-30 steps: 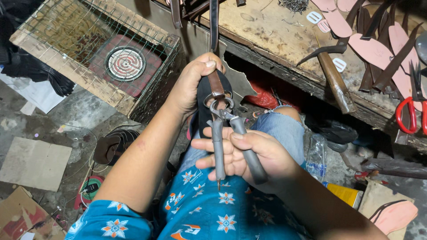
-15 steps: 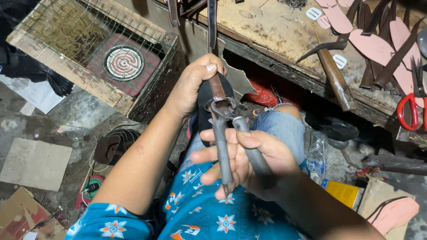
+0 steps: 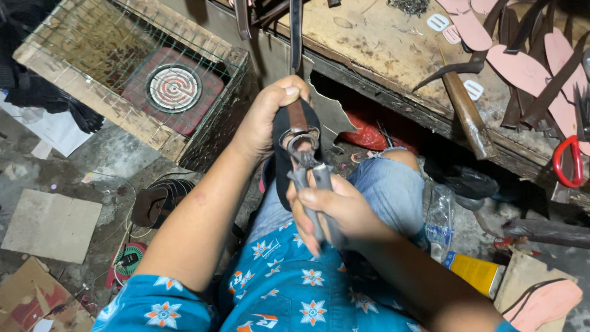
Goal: The person sits on the floor holding a shoe upper over a last on their lap. They use pincers to pull and tuck the upper material over the insole edge, then use a hammer to tap and secure the folded edges, repositioning the shoe repeatedly while working around the toe and sides.
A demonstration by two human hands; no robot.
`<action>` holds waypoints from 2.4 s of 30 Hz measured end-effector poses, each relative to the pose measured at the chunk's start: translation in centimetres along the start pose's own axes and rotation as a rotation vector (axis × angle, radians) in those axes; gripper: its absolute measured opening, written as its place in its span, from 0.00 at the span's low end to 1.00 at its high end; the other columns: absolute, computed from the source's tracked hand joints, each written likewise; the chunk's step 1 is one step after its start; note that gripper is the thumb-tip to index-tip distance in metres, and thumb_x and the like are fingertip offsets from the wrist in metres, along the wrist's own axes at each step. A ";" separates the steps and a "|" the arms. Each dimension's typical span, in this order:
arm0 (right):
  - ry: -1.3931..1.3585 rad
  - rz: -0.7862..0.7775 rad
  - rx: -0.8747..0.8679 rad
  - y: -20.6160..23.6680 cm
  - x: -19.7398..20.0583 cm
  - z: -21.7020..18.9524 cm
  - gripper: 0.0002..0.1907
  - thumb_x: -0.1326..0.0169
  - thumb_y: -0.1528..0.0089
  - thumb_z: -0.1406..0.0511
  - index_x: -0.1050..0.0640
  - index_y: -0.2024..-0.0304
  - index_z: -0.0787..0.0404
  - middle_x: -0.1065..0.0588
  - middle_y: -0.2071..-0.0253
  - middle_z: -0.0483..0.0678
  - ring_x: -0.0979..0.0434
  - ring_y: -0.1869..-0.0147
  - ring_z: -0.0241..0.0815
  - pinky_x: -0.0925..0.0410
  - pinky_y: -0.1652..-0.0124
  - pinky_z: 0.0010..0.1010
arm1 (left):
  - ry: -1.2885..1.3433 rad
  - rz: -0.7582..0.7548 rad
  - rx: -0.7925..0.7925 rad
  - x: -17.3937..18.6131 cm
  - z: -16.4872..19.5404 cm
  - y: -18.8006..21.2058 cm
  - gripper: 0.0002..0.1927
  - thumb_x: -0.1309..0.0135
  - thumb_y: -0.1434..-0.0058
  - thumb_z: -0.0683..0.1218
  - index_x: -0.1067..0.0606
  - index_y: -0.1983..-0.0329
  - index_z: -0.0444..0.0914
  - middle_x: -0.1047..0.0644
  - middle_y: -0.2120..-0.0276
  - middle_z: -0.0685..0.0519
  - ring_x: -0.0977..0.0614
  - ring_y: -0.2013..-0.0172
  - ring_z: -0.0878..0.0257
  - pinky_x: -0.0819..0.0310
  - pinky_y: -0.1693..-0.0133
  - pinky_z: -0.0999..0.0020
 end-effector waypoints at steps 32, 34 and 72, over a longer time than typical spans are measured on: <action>2.028 0.958 -0.311 -7.4 20.8 -19.6 0.33 0.46 0.35 0.48 0.24 0.41 0.69 0.33 0.39 0.70 0.32 0.36 0.70 0.36 0.41 0.53 | -0.389 0.926 -0.179 12.4 3.2 19.3 0.47 0.35 0.42 0.49 0.46 0.25 0.33 0.27 0.43 0.38 0.24 0.47 0.51 0.31 0.45 0.57; 2.037 0.943 -0.327 -7.5 21.1 -19.7 0.33 0.47 0.34 0.47 0.24 0.41 0.70 0.33 0.39 0.71 0.31 0.36 0.70 0.36 0.41 0.53 | -0.867 1.153 -0.271 14.8 5.1 22.4 0.44 0.33 0.37 0.44 0.46 0.26 0.31 0.31 0.35 0.40 0.27 0.35 0.52 0.35 0.33 0.58; 2.186 0.883 -0.446 -6.3 25.0 -18.7 0.34 0.53 0.31 0.47 0.27 0.39 0.70 0.31 0.41 0.70 0.29 0.38 0.70 0.32 0.43 0.55 | 0.285 1.206 -0.130 29.1 0.1 11.3 0.33 0.57 0.41 0.63 0.33 0.36 0.43 0.27 0.42 0.48 0.28 0.44 0.47 0.36 0.45 0.47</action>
Point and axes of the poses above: each hand's wrist, its own y-axis away from the middle knuckle, its own x-axis out of the back of the hand, z = x × y, the point moved 6 cm from there along -y, towards the middle knuckle
